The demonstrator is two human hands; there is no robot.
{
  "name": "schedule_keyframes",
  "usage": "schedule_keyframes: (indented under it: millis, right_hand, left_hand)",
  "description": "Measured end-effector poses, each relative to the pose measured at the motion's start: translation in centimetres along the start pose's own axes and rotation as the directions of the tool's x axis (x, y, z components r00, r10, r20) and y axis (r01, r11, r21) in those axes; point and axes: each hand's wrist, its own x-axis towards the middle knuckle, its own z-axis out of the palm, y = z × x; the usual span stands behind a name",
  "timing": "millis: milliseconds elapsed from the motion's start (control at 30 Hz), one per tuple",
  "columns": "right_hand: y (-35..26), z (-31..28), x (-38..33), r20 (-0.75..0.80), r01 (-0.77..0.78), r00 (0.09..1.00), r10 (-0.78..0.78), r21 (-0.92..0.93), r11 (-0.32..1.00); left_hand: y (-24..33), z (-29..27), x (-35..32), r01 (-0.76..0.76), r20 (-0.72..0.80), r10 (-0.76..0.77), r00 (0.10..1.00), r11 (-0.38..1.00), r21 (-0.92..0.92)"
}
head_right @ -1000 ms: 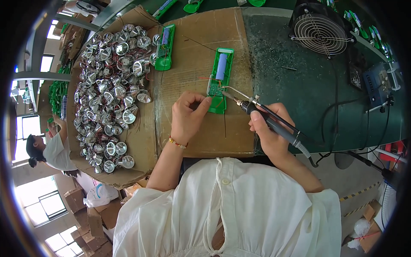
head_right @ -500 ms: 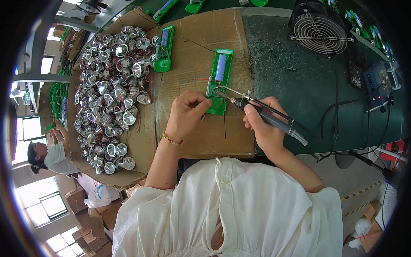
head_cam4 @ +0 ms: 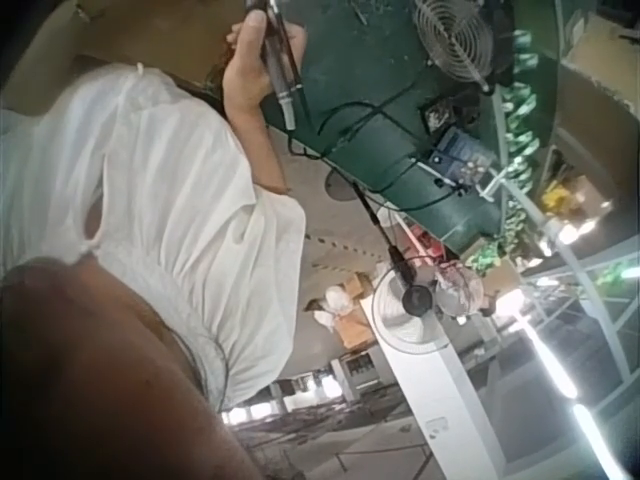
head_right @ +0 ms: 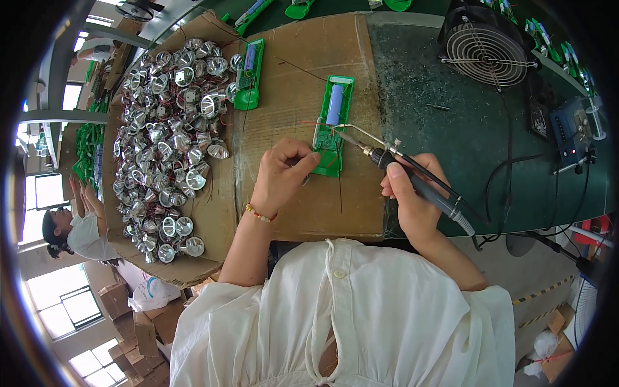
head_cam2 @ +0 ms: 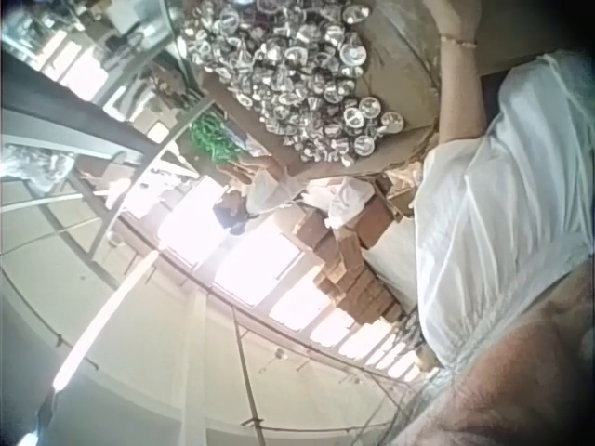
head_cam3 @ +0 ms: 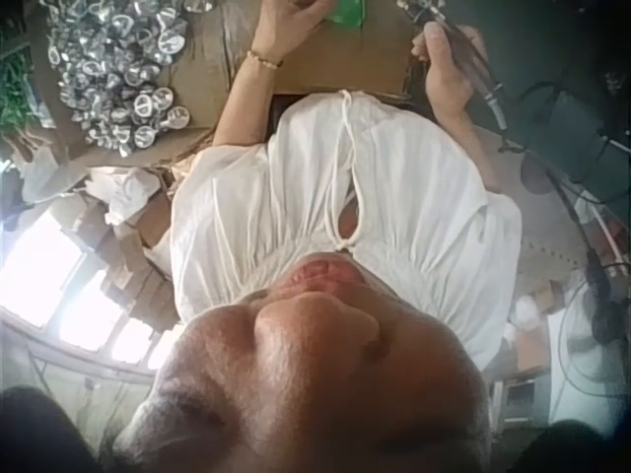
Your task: The person is soldering electrical components onto a circuit board for LED light assemblies at a factory workstation.
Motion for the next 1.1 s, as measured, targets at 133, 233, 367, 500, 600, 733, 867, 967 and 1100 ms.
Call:
schedule_keyframes:
  millis: [133,233,367,500,600,733,867,967,1100]
  right_hand:
    - [0.1,-0.6,0.5,-0.026,0.026,0.999,-0.026,0.006,1.000]
    - [0.3,-1.6,1.1,-0.074,0.063,0.995,-0.065,-0.030,0.998]
    - [0.2,-3.3,1.9,-0.133,0.079,0.987,-0.091,-0.092,0.993]
    - [0.9,-4.7,2.7,-0.163,0.034,0.985,-0.048,-0.085,0.996]
    - [0.7,-4.6,2.8,-0.165,-0.041,0.986,0.030,-0.059,0.997]
    - [0.7,-4.0,2.4,-0.143,-0.082,0.987,0.070,-0.077,0.994]
    - [1.1,-4.7,2.7,-0.171,-0.082,0.983,0.063,-0.107,0.991]
    - [1.1,-4.1,2.7,-0.136,-0.113,0.986,0.095,-0.132,0.985]
    - [1.0,-4.4,2.5,-0.128,-0.092,0.989,0.078,-0.108,0.990]
  left_hand:
    - [0.3,-0.1,0.0,-0.015,-0.004,0.015,1.000,1.000,0.025]
    - [1.2,-0.3,-0.1,0.086,-0.048,-0.093,0.995,0.989,-0.123]
    - [1.4,-1.3,0.7,0.049,0.117,-0.076,0.990,0.974,0.220]
    - [3.8,1.2,5.8,-0.095,0.126,0.059,0.990,0.947,0.307]
    - [5.3,1.9,14.1,-0.229,0.064,0.220,0.973,0.908,0.352]
    - [6.6,1.6,26.1,-0.269,-0.302,0.416,0.858,0.864,0.427]
    - [6.0,0.7,30.8,-0.004,-0.295,0.275,0.915,0.739,0.674]
    - [4.0,-1.3,31.9,-0.058,-0.043,0.126,0.991,0.697,0.715]
    - [5.0,0.0,23.7,-0.162,-0.113,0.327,0.938,0.704,0.692]
